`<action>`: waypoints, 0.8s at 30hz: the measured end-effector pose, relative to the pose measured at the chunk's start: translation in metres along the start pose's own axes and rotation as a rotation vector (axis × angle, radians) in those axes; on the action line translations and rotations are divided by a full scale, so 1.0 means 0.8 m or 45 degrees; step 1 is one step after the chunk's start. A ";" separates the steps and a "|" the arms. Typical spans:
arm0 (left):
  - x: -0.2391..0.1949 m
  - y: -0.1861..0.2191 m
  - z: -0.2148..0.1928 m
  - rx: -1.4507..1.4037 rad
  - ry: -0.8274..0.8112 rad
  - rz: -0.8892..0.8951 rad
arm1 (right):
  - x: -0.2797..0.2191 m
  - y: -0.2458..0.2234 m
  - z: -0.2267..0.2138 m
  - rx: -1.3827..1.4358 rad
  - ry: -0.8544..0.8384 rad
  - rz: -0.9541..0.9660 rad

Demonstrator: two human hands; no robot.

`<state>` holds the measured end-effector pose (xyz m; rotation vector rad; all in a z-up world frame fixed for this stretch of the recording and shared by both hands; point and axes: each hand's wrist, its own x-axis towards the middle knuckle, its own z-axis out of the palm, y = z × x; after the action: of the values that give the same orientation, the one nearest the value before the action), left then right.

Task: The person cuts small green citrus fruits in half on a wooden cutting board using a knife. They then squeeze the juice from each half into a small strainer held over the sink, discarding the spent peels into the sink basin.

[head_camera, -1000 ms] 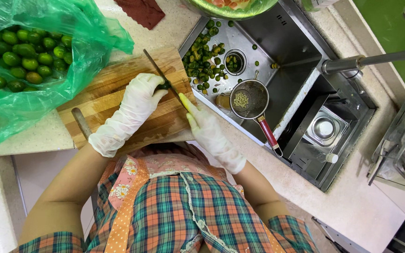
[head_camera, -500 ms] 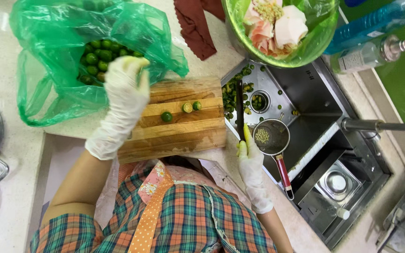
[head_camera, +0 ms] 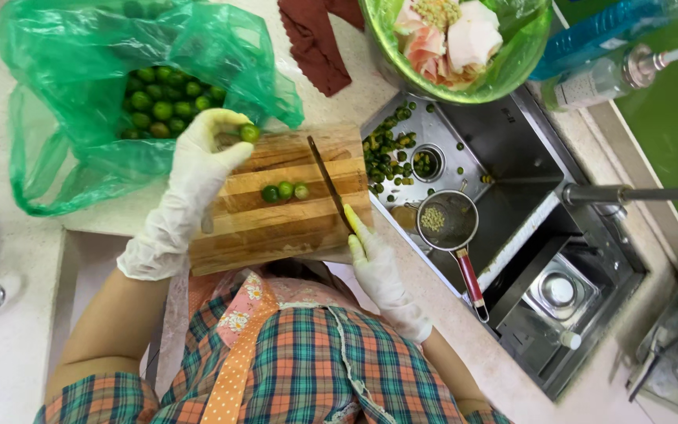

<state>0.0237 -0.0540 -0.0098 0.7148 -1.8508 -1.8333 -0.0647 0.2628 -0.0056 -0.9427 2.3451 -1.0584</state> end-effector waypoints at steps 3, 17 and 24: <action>-0.011 -0.001 0.065 0.243 -0.175 -0.005 | -0.005 0.015 -0.016 0.139 -0.018 0.308; -0.007 -0.062 0.144 1.049 -0.411 0.507 | -0.047 0.009 -0.033 0.138 0.035 0.180; -0.021 -0.051 0.128 0.945 -0.413 0.517 | -0.053 -0.004 -0.036 0.019 -0.020 0.041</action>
<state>-0.0262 0.0364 -0.0529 0.2200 -2.6850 -1.0273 -0.0509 0.3065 0.0188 -0.9017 2.3287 -1.0509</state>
